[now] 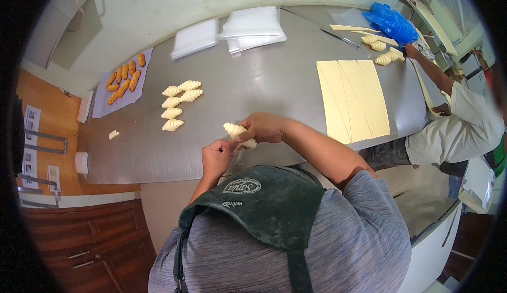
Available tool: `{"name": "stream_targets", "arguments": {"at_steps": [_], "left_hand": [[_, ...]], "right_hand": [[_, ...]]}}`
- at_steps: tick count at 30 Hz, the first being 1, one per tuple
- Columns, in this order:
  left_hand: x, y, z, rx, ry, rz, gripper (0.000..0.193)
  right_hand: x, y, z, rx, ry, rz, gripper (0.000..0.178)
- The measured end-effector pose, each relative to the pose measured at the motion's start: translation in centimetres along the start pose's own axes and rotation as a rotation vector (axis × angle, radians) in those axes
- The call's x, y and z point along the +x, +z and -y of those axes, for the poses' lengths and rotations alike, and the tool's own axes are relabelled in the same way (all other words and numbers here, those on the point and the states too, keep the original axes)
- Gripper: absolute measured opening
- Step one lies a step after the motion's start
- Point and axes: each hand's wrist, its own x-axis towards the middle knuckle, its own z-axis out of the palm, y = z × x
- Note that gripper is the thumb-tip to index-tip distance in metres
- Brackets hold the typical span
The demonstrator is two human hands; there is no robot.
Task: The person is rolling out and shaping individual croissant dough pieces on a stainless steel work surface in a commercial bakery setting.
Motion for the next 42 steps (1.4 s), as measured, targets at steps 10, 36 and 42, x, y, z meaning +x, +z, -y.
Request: {"name": "stream_targets", "arguments": {"at_steps": [10,36,42], "left_hand": [[0.0,0.3,-0.3,0.035,-0.002,-0.021,0.037],[1.7,0.7,0.3,-0.044,-0.049,0.031,0.033],[1.7,0.5,0.0,-0.066,-0.085,0.045,0.03]], "right_hand": [[0.7,-1.1,-1.2,0.003,0.0,0.029,0.048],[1.7,-2.1,-0.4,0.1,0.046,0.029,0.04],[2.0,-2.5,-0.3,0.045,0.055,-0.114,0.041]]}}
